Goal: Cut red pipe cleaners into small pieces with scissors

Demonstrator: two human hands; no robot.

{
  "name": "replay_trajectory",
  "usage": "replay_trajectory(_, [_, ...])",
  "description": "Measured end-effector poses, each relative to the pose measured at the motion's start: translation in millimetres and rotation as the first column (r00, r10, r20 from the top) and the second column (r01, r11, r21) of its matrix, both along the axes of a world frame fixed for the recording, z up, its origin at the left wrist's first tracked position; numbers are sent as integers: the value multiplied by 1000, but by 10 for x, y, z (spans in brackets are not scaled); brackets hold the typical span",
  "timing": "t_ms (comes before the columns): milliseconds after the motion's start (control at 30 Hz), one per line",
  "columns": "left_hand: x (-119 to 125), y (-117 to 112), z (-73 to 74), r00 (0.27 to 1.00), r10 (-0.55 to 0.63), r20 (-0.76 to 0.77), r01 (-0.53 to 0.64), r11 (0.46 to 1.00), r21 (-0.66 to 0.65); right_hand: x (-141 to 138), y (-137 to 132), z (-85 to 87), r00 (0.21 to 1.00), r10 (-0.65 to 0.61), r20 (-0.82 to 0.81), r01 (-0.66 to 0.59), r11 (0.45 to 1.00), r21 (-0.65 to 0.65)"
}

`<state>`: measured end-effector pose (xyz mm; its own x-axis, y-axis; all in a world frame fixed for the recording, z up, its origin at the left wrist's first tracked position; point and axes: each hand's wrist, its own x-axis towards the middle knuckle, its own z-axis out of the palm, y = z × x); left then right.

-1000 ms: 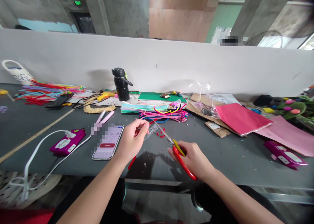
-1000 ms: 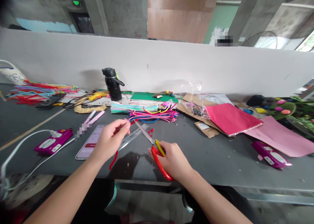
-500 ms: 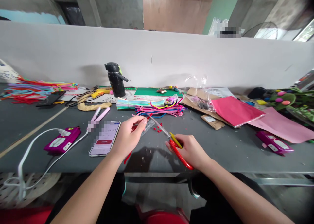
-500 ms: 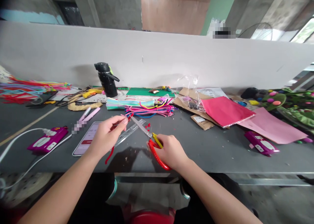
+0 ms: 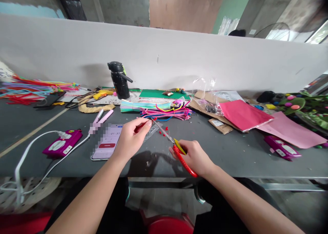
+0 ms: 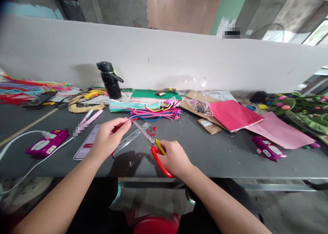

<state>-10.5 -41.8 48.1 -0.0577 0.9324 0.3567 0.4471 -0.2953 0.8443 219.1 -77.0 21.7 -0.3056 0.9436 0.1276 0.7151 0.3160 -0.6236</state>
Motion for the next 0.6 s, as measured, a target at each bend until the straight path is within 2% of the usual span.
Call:
replay_trajectory(167, [10, -10, 17, 1000, -10, 26, 11, 1000, -19, -40, -6, -17, 999, 27, -27, -27, 1000, -7])
replay_trajectory(333, [30, 31, -10, 999, -32, 5, 32, 999, -21, -64, -10, -35, 999, 32, -33, -35, 997, -70])
replay_trajectory(600, [116, 164, -93, 997, -72, 25, 74, 993, -91, -83, -8, -58, 996, -57, 74, 68, 986, -153])
